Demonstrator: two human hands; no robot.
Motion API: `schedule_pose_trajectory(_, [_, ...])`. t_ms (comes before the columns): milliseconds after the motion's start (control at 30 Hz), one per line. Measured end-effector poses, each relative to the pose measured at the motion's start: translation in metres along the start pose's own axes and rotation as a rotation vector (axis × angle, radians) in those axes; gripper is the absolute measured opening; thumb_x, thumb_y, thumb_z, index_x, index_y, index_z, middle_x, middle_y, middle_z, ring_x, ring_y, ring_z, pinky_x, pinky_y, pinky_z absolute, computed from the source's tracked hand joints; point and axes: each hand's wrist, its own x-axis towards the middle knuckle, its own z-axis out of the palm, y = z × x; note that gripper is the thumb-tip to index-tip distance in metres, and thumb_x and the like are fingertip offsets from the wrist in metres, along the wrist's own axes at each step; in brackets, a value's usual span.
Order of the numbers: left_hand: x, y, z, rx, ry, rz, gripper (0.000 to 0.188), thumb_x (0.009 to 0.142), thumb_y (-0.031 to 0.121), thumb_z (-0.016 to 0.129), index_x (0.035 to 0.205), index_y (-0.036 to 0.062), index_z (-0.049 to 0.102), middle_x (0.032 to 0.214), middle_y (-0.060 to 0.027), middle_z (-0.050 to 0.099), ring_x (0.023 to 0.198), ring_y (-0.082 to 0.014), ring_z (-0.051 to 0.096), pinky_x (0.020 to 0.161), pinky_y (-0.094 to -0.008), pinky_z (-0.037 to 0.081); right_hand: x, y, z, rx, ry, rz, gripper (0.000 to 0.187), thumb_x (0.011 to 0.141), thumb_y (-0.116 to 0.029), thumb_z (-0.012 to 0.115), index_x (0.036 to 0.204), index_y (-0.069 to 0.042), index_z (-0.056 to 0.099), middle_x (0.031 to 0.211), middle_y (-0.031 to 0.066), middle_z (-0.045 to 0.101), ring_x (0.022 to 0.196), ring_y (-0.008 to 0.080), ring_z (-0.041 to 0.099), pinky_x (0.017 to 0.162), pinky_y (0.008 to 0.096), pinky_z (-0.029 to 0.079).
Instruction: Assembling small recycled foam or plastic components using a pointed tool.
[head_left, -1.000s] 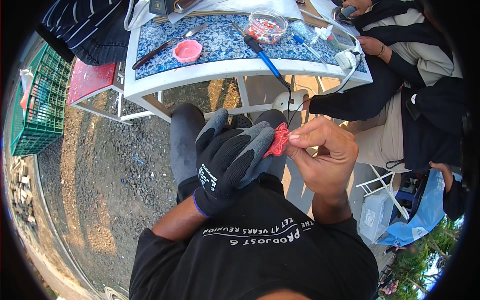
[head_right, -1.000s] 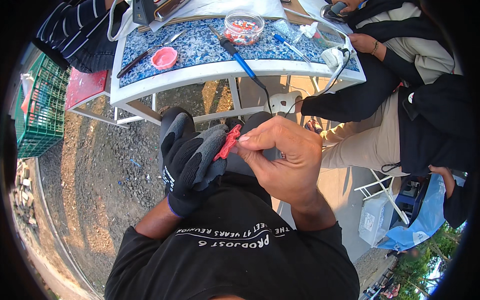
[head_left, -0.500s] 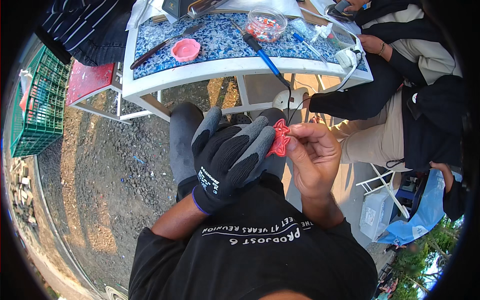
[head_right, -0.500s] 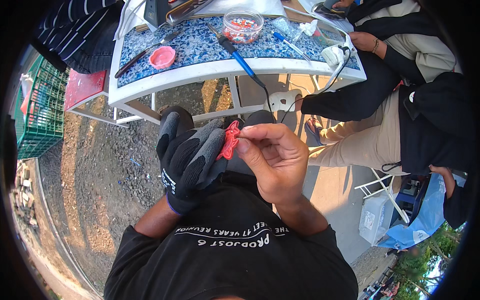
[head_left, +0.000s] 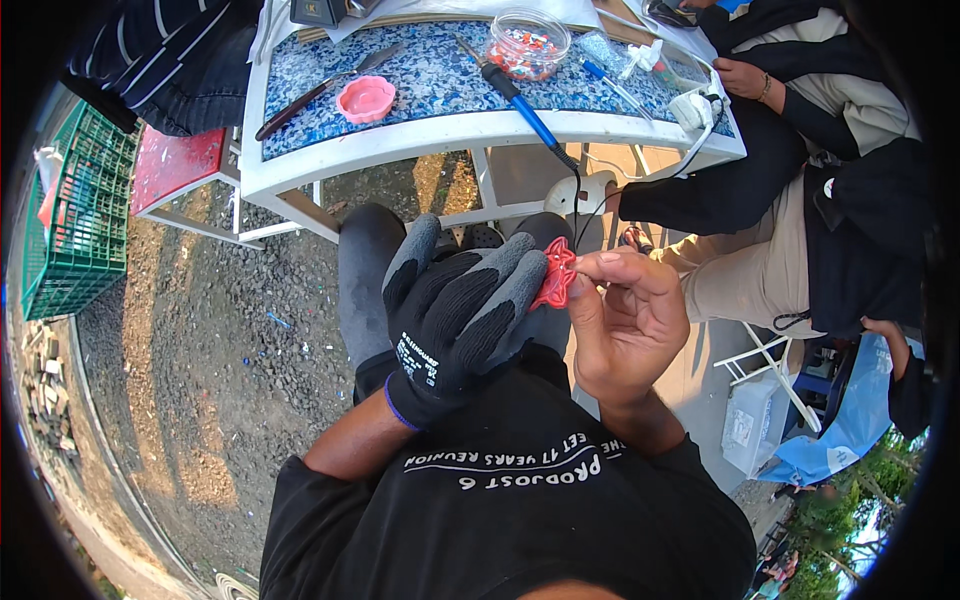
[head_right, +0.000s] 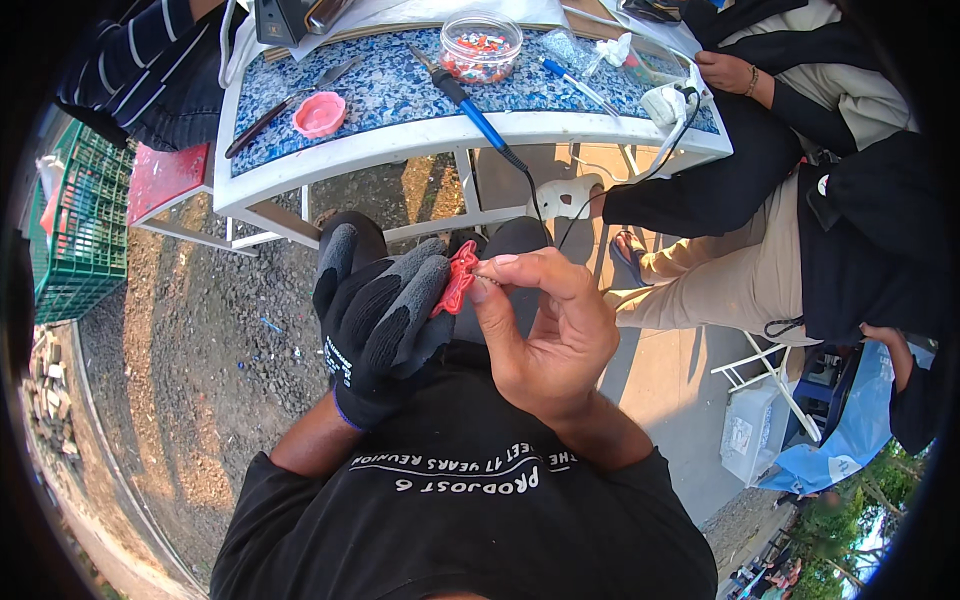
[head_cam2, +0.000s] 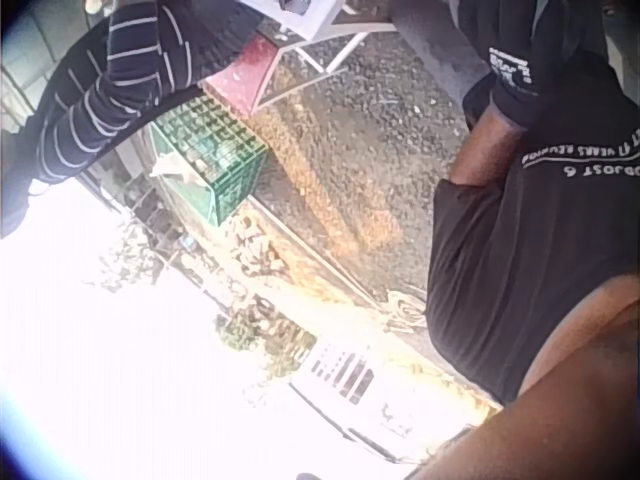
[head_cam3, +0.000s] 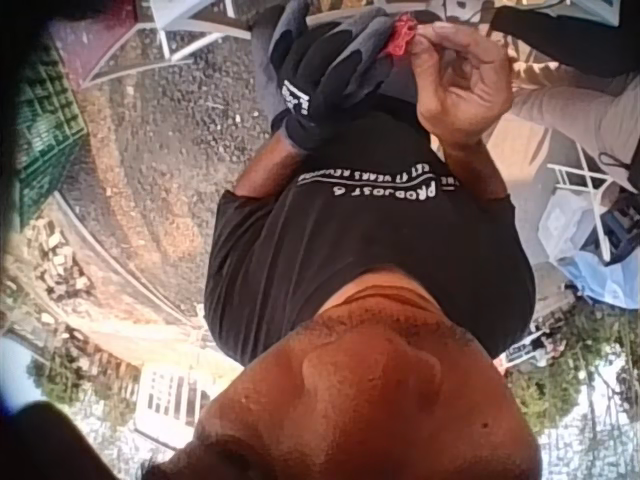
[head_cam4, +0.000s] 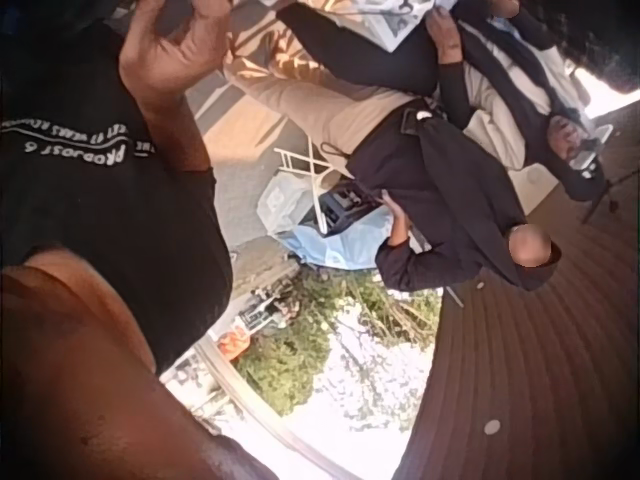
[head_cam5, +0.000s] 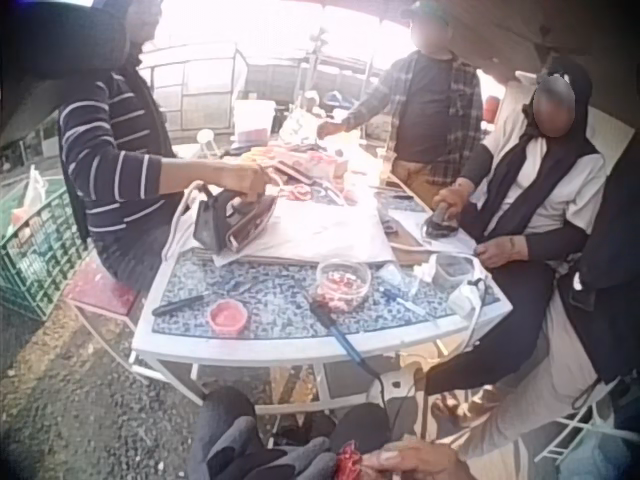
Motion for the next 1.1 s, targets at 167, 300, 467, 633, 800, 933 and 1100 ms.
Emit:
schedule_pose_trajectory(167, [-0.003,0.001,0.008,-0.144,0.040,-0.074,0.047,0.078,0.014,0.080,0.123,0.0063,0.071,0.117,-0.0097,0.075,0.096,-0.0264,0.072,0.113,-0.0570,0.041,0.011,-0.002,0.002,-0.368,0.002,-0.297,0.028,0.081,0.012,0.078,0.104,0.003,0.065,0.089,0.0136,0.072,0.077,0.0210,0.069,0.068,0.0292,0.055])
schedule_pose_trajectory(300, [-0.001,0.006,0.010,-0.279,0.097,-0.108,0.041,0.081,0.009,0.079,0.120,0.0036,0.071,0.112,-0.0121,0.076,0.094,-0.0290,0.073,0.110,-0.0560,0.044,0.016,-0.008,0.001,-0.448,-0.051,-0.308,0.025,0.085,0.014,0.073,0.106,0.003,0.065,0.096,0.0142,0.070,0.087,0.0192,0.070,0.077,0.0278,0.055])
schedule_pose_trajectory(467, [-0.001,0.013,0.009,-0.365,0.106,-0.230,0.035,0.083,0.003,0.075,0.117,-0.0001,0.070,0.111,-0.0155,0.075,0.098,-0.0325,0.073,0.107,-0.0555,0.046,0.019,-0.010,0.005,-0.443,-0.038,-0.287,0.020,0.083,0.010,0.078,0.099,0.000,0.071,0.093,0.0130,0.070,0.083,0.0199,0.070,0.071,0.0283,0.057])
schedule_pose_trajectory(633, [-0.001,0.018,0.013,-0.472,0.159,-0.289,0.035,0.083,0.003,0.075,0.118,-0.0009,0.070,0.110,-0.0164,0.075,0.099,-0.0329,0.073,0.106,-0.0558,0.046,0.018,-0.009,0.007,-0.332,0.016,-0.194,0.019,0.081,0.008,0.080,0.096,-0.001,0.075,0.090,0.0101,0.069,0.078,0.0183,0.070,0.067,0.0282,0.057])
schedule_pose_trajectory(800, [0.001,0.017,0.011,-0.428,0.138,-0.278,0.035,0.084,0.002,0.074,0.119,-0.0004,0.070,0.111,-0.0161,0.075,0.101,-0.0329,0.073,0.107,-0.0565,0.046,0.012,-0.010,-0.002,-0.179,-0.066,-0.031,0.020,0.086,0.014,0.073,0.103,0.002,0.071,0.105,0.0122,0.064,0.092,0.0155,0.067,0.081,0.0270,0.057])
schedule_pose_trajectory(933, [0.008,0.011,0.006,-0.324,0.057,-0.136,0.036,0.085,0.008,0.074,0.120,0.0020,0.070,0.112,-0.0126,0.075,0.100,-0.0303,0.073,0.110,-0.0579,0.043,0.010,-0.012,-0.002,-0.072,-0.056,0.005,0.019,0.088,0.014,0.072,0.102,0.002,0.070,0.107,0.0118,0.063,0.093,0.0138,0.066,0.083,0.0252,0.055])
schedule_pose_trajectory(1100, [0.007,0.007,0.003,-0.180,0.060,-0.046,0.038,0.085,0.016,0.076,0.121,0.0060,0.071,0.116,-0.0085,0.075,0.100,-0.0257,0.072,0.112,-0.0587,0.039,0.008,-0.015,0.000,-0.023,0.007,-0.022,0.020,0.083,0.015,0.076,0.098,0.001,0.072,0.100,0.0126,0.068,0.089,0.0160,0.069,0.079,0.0264,0.057])
